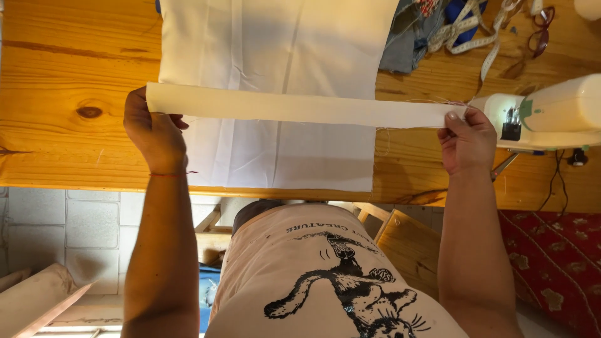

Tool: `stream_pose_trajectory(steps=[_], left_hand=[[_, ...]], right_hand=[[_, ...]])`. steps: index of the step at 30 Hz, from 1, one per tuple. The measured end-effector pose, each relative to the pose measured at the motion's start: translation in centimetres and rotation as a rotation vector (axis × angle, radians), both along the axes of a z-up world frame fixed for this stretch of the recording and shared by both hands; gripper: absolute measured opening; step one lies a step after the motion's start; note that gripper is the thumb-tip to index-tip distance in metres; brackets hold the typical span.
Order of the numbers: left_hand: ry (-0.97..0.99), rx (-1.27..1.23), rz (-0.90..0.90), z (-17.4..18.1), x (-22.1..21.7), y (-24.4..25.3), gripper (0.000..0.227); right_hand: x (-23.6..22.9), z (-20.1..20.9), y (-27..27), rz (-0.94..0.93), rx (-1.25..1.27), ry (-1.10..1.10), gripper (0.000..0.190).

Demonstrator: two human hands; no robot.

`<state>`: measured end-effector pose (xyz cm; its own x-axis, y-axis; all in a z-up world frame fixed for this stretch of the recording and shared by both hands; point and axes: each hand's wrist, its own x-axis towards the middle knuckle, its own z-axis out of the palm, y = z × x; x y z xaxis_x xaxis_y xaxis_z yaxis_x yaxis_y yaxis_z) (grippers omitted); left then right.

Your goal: The person folds a white fabric on a wooden table and uses scissors to cut a strip along the folded edge. They repeat this process, cutting another strip from the fabric.

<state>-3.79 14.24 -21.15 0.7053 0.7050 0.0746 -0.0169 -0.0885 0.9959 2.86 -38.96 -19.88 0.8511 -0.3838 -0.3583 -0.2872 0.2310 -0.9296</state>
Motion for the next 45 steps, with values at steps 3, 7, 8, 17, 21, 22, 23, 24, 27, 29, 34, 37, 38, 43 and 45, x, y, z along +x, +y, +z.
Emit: stream_pose_trajectory(steps=[3,7,8,17,21,22,23,24,27,29,34,37,38,43,45], left_hand=[[0.295,-0.208,-0.084,-1.3,-1.4,2.4,0.017],[0.484,-0.348,-0.146,-2.4,-3.6,5.0,0.007],[0.436,-0.316,-0.156,-3.2,-4.2,5.7,0.019],[0.396,-0.179,-0.300,-6.4,-9.3,9.2,0.046],[0.478,-0.228,-0.435,-6.9,-11.0,10.4,0.078],[0.482,-0.230,-0.434,-6.1,-11.0,10.2,0.078],[0.502,-0.228,-0.487,-5.2,-11.0,10.0,0.085],[0.522,-0.225,-0.539,-4.3,-11.0,9.8,0.093],[0.690,0.023,-0.623,-0.3,-10.4,8.7,0.087],[0.648,0.031,-0.630,-0.2,-10.6,9.0,0.079],[0.389,-0.184,-0.539,-4.4,-11.8,10.7,0.082],[0.360,-0.229,-0.544,-5.6,-11.9,11.1,0.052],[0.376,-0.238,-0.546,-5.5,-11.7,10.9,0.040],[0.471,-0.341,-0.585,-3.1,-10.7,10.7,0.024],[0.416,-0.306,-0.732,-4.1,-11.0,11.9,0.046]], right_hand=[[-1.3,0.0,1.2,-0.031,-0.030,0.082,0.017],[-2.9,-3.1,1.9,-0.004,-0.070,0.151,0.018],[-3.3,-4.2,2.0,0.030,-0.079,0.145,0.017],[-8.4,-8.9,4.7,0.227,-0.251,0.243,0.017],[-9.9,-10.7,4.8,0.274,-0.290,0.254,0.021],[-10.1,-10.8,4.8,0.275,-0.291,0.258,0.021],[-10.2,-10.9,4.9,0.273,-0.298,0.280,0.020],[-10.2,-10.9,5.0,0.270,-0.304,0.301,0.019],[-10.2,-11.2,4.6,0.256,-0.311,0.295,0.020],[-10.1,-10.6,4.7,0.253,-0.296,0.289,0.020],[-9.9,-9.9,5.3,0.246,-0.282,0.322,0.021],[-9.7,-10.3,5.1,0.245,-0.243,0.308,0.022],[-9.7,-10.3,5.1,0.243,-0.241,0.307,0.021],[-9.6,-9.3,5.5,0.237,-0.268,0.360,0.022],[-9.7,-9.9,5.1,0.219,-0.254,0.340,0.022]])
